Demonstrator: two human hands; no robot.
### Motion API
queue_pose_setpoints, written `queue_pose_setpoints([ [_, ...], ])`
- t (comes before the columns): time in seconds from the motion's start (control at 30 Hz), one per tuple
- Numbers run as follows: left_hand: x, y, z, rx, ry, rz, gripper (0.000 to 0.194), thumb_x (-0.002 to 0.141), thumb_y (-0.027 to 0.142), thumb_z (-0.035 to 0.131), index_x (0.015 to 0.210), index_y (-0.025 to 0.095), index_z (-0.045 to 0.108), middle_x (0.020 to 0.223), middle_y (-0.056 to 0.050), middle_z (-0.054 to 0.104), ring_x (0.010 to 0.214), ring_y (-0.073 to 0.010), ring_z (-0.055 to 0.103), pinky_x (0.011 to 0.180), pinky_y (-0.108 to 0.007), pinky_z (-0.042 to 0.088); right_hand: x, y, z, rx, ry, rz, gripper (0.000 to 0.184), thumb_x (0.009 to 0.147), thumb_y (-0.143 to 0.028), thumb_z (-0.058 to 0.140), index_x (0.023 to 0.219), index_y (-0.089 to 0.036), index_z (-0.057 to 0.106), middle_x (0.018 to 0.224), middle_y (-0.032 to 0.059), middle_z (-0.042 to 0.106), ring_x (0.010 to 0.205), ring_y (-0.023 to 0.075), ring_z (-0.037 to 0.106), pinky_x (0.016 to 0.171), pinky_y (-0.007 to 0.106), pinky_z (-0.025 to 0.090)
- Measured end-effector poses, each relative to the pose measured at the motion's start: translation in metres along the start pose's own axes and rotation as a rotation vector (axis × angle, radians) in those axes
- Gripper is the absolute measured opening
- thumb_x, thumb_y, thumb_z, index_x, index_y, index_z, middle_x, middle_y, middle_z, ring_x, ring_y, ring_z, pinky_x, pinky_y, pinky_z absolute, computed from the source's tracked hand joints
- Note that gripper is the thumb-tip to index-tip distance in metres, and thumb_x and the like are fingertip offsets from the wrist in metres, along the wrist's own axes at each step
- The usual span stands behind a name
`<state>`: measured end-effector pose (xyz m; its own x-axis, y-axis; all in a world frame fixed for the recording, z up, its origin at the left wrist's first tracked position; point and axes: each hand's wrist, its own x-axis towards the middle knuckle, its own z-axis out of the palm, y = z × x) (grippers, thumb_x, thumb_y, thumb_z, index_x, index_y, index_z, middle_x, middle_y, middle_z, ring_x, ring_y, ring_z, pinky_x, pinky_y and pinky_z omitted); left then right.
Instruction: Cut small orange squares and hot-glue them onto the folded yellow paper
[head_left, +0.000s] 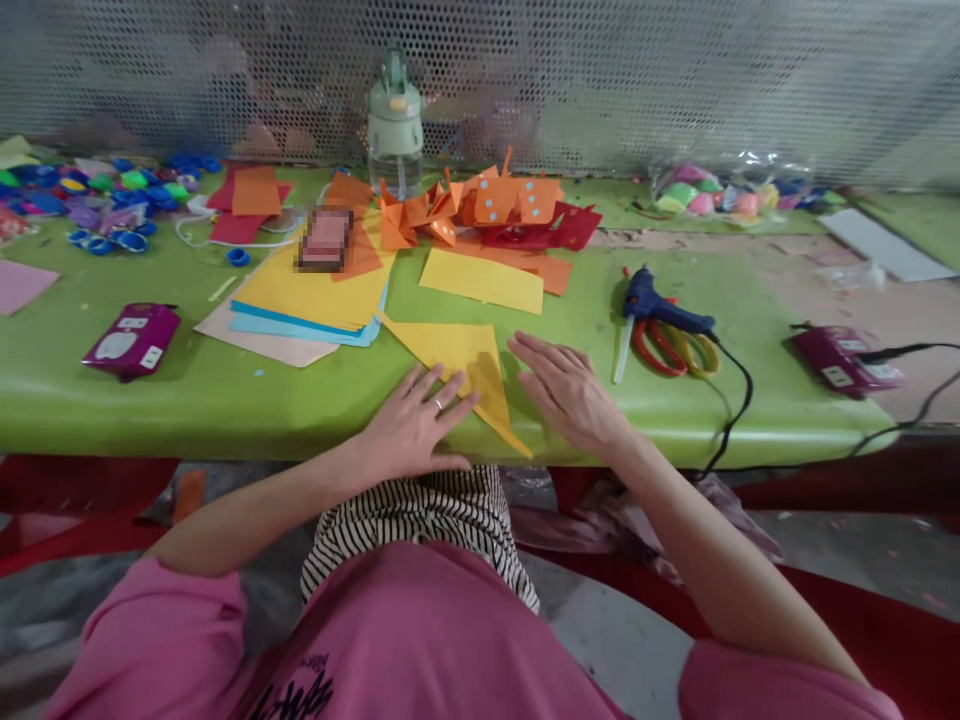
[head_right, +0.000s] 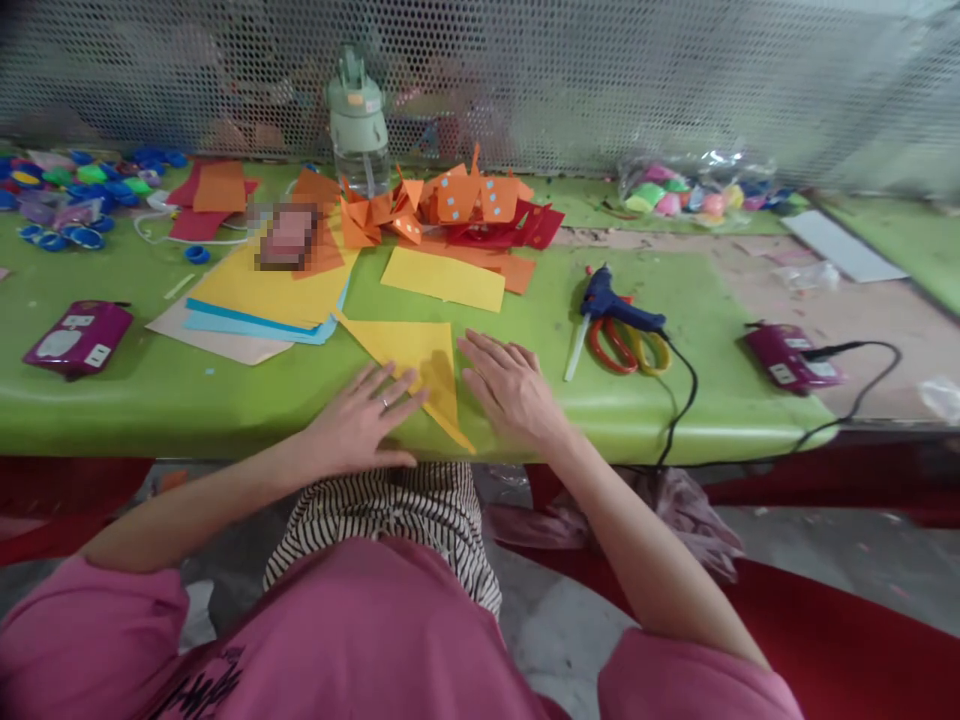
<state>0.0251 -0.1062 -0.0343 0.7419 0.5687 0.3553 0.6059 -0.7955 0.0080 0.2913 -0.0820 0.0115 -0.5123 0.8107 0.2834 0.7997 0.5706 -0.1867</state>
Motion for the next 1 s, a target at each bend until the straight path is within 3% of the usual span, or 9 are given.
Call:
queue_pose_setpoints([
  [0.1,-0.009,0.007,0.004,0.034,0.049,0.120,0.059,0.090,0.045,0.066,0.140,0.017,0.052,0.145,-0.016,0.056,0.135,-0.0392,0.051,0.114,-0.055,0.040,-0.002,0.013,0.010,0.006,-0.105,-0.096,0.047,0.105,-0.035,0.031,0.146,-0.019,0.048,0.149,0.0105,0.055,0.141,0.0281,0.046,0.115,0.055,0.031],
  [0.17,-0.016,0.006,0.003,0.042,0.148,0.158,0.036,0.095,0.024,0.061,0.130,0.018,0.059,0.137,-0.012,0.064,0.131,-0.0315,0.057,0.113,-0.049,0.044,-0.007,0.014,0.014,0.008,-0.134,-0.186,0.049,0.105,-0.041,0.032,0.147,-0.021,0.046,0.148,0.0096,0.056,0.141,0.0281,0.046,0.117,0.056,0.027],
  [0.23,-0.019,0.003,0.001,0.016,0.237,0.154,0.027,0.097,0.015,0.054,0.122,0.016,0.062,0.128,-0.011,0.069,0.123,-0.0249,0.064,0.109,-0.044,0.049,-0.012,0.013,0.015,0.009,-0.126,-0.263,0.060,0.100,-0.054,0.040,0.149,-0.020,0.043,0.148,0.0116,0.056,0.140,0.0301,0.047,0.117,0.056,0.027],
  [0.33,-0.018,-0.003,-0.004,-0.043,0.327,0.088,0.020,0.097,0.012,0.051,0.115,0.015,0.062,0.118,-0.011,0.074,0.111,-0.0191,0.070,0.103,-0.038,0.055,-0.014,0.009,0.018,-0.022,-0.058,-0.311,0.069,0.093,-0.060,0.054,0.148,-0.019,0.044,0.142,0.0137,0.061,0.132,0.0312,0.054,0.117,0.056,0.026],
  [0.53,-0.016,-0.004,-0.007,-0.226,0.392,-0.048,0.013,0.099,0.015,0.048,0.108,0.013,0.058,0.109,-0.010,0.076,0.102,-0.0165,0.073,0.098,-0.034,0.059,-0.009,-0.008,0.025,-0.067,0.062,-0.371,0.039,0.093,-0.032,0.062,0.131,-0.023,0.061,0.121,0.0084,0.072,0.113,0.0258,0.063,0.114,0.051,0.032],
  [0.63,-0.017,-0.004,-0.009,-0.263,0.377,-0.089,0.016,0.101,0.016,0.045,0.110,0.015,0.057,0.103,-0.007,0.078,0.095,-0.0145,0.075,0.095,-0.032,0.059,-0.007,-0.014,0.026,-0.026,0.068,-0.361,0.033,0.095,-0.021,0.056,0.127,-0.024,0.064,0.117,0.0065,0.074,0.107,0.0225,0.065,0.109,0.047,0.038],
  [0.77,-0.016,-0.007,-0.014,-0.320,0.296,-0.198,0.015,0.101,0.021,0.044,0.108,0.018,0.057,0.102,-0.007,0.077,0.091,-0.0145,0.074,0.081,-0.027,0.061,-0.004,-0.019,0.024,0.019,0.062,-0.323,0.027,0.097,-0.021,0.054,0.120,-0.026,0.067,0.114,0.0039,0.076,0.101,0.0204,0.068,0.103,0.045,0.043],
  [0.9,-0.016,-0.015,-0.018,-0.283,0.262,-0.203,0.013,0.097,0.022,0.052,0.108,0.019,0.059,0.116,-0.010,0.073,0.106,-0.0199,0.070,0.093,-0.038,0.058,-0.001,-0.021,0.021,0.041,0.095,-0.279,0.026,0.096,-0.019,0.054,0.116,-0.024,0.069,0.107,0.0034,0.078,0.095,0.0206,0.070,0.099,0.044,0.045],
  [1.0,-0.014,-0.023,-0.021,-0.277,0.223,-0.297,0.012,0.097,0.020,0.052,0.103,0.019,0.062,0.121,-0.012,0.069,0.106,-0.0218,0.068,0.091,-0.041,0.057,0.002,-0.023,0.021,0.081,0.103,-0.255,0.023,0.096,-0.021,0.055,0.112,-0.024,0.070,0.105,0.0040,0.078,0.095,0.0204,0.070,0.100,0.044,0.045],
])
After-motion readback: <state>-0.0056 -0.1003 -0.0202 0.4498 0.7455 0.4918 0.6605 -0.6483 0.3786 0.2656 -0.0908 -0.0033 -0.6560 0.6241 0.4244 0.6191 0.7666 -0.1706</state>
